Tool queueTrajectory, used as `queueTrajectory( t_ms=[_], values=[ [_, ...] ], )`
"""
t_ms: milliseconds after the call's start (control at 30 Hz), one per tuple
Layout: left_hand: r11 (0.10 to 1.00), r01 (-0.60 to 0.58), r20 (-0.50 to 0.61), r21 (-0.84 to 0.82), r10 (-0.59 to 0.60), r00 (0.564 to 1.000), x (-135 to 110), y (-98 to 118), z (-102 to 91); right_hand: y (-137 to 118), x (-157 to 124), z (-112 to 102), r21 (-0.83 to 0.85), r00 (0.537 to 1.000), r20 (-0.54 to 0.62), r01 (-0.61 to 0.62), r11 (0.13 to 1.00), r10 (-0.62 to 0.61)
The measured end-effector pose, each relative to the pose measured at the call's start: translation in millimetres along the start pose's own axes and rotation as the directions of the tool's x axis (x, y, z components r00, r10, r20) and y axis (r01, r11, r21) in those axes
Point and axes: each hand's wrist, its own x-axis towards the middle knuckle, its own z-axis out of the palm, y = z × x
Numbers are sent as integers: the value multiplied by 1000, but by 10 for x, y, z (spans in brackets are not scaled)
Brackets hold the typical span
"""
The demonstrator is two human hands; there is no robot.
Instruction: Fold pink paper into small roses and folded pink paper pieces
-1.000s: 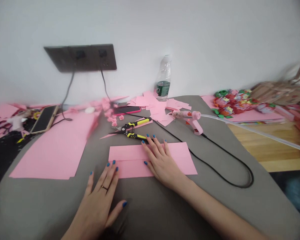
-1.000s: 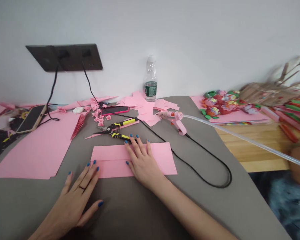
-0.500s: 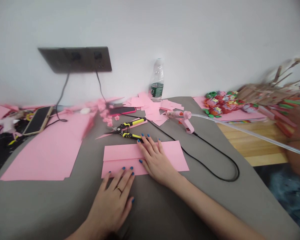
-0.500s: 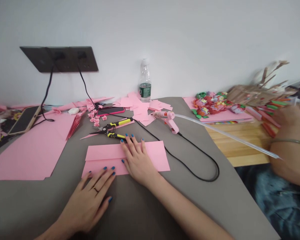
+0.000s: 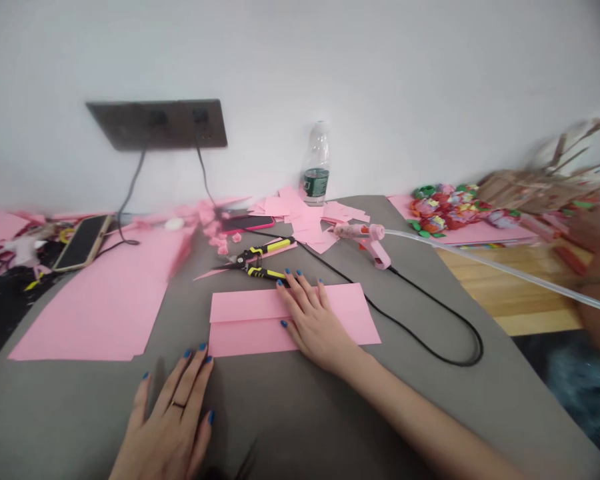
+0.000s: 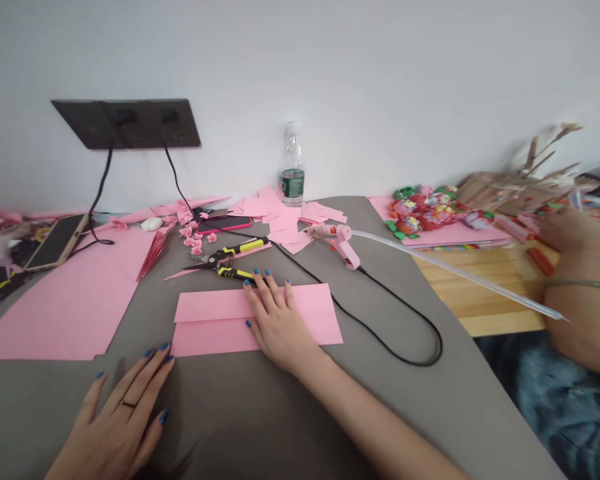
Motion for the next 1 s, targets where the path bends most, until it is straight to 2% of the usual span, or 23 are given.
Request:
queueTrajectory(
  t_ms=[133,200,267,400,533,633,733,867,1000],
  values=[
    [999,-7,-53,-40,5,999,296,-22,-135,-3,5,-13,15,1000,4,-4,1000,4],
    [989,-92,-80,-120,82,993,552,44,-113,-3,8,-20,28,1000,5,-4,1000,4],
    [970,-193,-79,-148,183,980,811,168,-1,-4,10,-25,37,1000,5,-6,999,6],
    [960,-252,-89,-124,242,966,1136,423,350,-20,23,-36,44,1000,-8,-3,999,3],
    [962,-235,-68,-142,227,972,1174,479,535,-3,14,-48,46,1000,-12,-10,999,10],
    [961,-229,-66,-154,222,973,1152,446,522,121,-90,-44,5,997,-30,-74,997,74],
    [960,-232,-72,-157,223,972,1157,427,482,335,-293,-34,-74,976,-96,-202,976,195],
    [956,-231,-68,-178,222,973,1167,431,474,577,-556,-49,-153,949,-175,-291,944,264],
    [952,-221,-59,-211,213,975,1154,461,476,647,-637,-119,-144,934,-196,-327,934,297]
  ],
)
